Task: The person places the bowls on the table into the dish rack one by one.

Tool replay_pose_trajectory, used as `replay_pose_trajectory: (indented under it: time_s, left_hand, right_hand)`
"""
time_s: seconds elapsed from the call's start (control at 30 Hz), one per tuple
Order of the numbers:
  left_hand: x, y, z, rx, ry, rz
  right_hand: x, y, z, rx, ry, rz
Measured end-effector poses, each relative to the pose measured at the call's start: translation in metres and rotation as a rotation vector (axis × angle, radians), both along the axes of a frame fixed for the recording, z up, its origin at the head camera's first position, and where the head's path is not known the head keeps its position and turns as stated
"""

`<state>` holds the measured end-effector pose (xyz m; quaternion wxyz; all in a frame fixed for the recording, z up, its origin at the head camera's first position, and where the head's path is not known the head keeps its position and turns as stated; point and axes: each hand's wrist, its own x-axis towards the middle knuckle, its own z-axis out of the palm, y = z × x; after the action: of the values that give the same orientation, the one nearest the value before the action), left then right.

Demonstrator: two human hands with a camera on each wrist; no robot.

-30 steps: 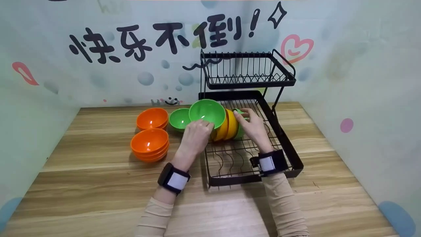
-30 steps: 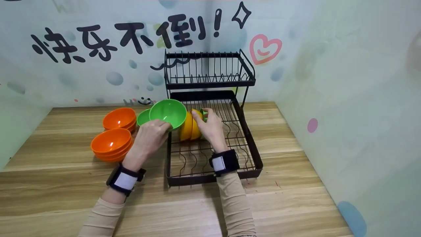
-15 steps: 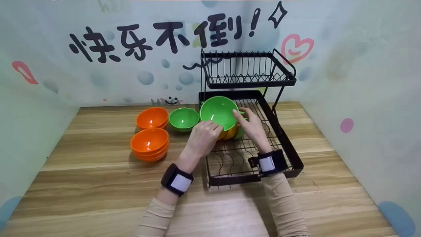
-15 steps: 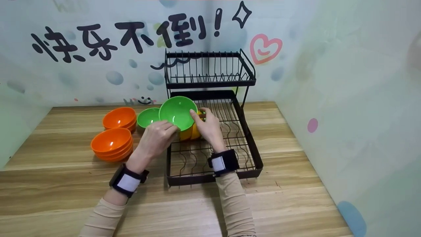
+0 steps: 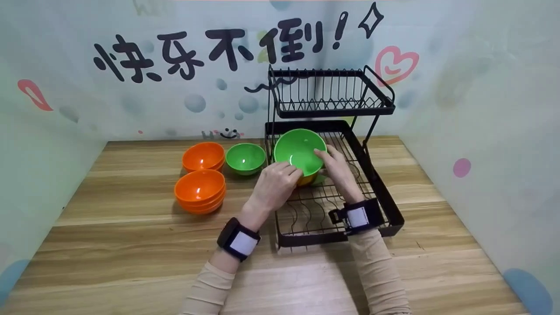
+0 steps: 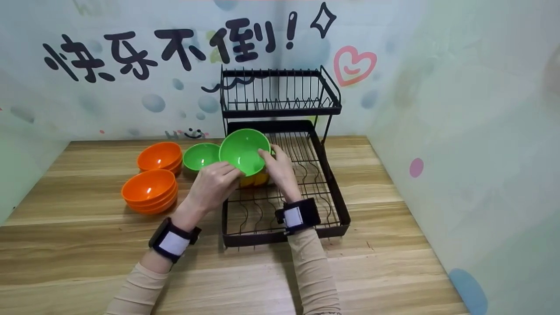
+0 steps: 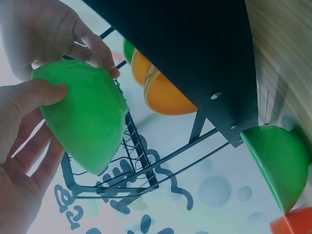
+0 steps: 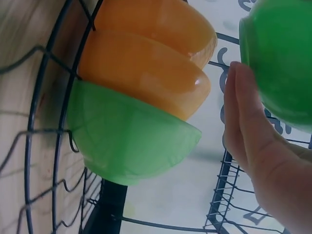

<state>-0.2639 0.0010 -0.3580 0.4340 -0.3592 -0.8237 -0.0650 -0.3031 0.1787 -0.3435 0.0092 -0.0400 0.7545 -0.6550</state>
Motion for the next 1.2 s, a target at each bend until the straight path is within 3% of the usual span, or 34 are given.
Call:
replay_pose_trajectory:
  time_s: [0.17,0.33,0.73,0.9,1.2]
  left_hand:
    - [0.001,0.003,-0.001,0.007,-0.035,-0.024]
    - [0.001,0.006,-0.002,0.011,-0.040,-0.042]
    - [0.000,0.007,-0.002,0.056,-0.061,-0.076]
    - [0.000,0.002,-0.001,0.080,-0.153,-0.002]
    - [-0.001,-0.003,-0.005,0.096,-0.293,0.213]
  right_hand:
    - [0.001,0.002,0.000,-0.090,-0.066,0.016]
    - [0.002,0.003,0.000,-0.125,-0.072,0.009]
    - [0.001,0.011,0.004,-0.057,-0.007,-0.081]
    - [0.000,0.018,0.006,0.011,0.025,-0.153]
    - [0.000,0.032,0.007,0.107,0.084,-0.269]
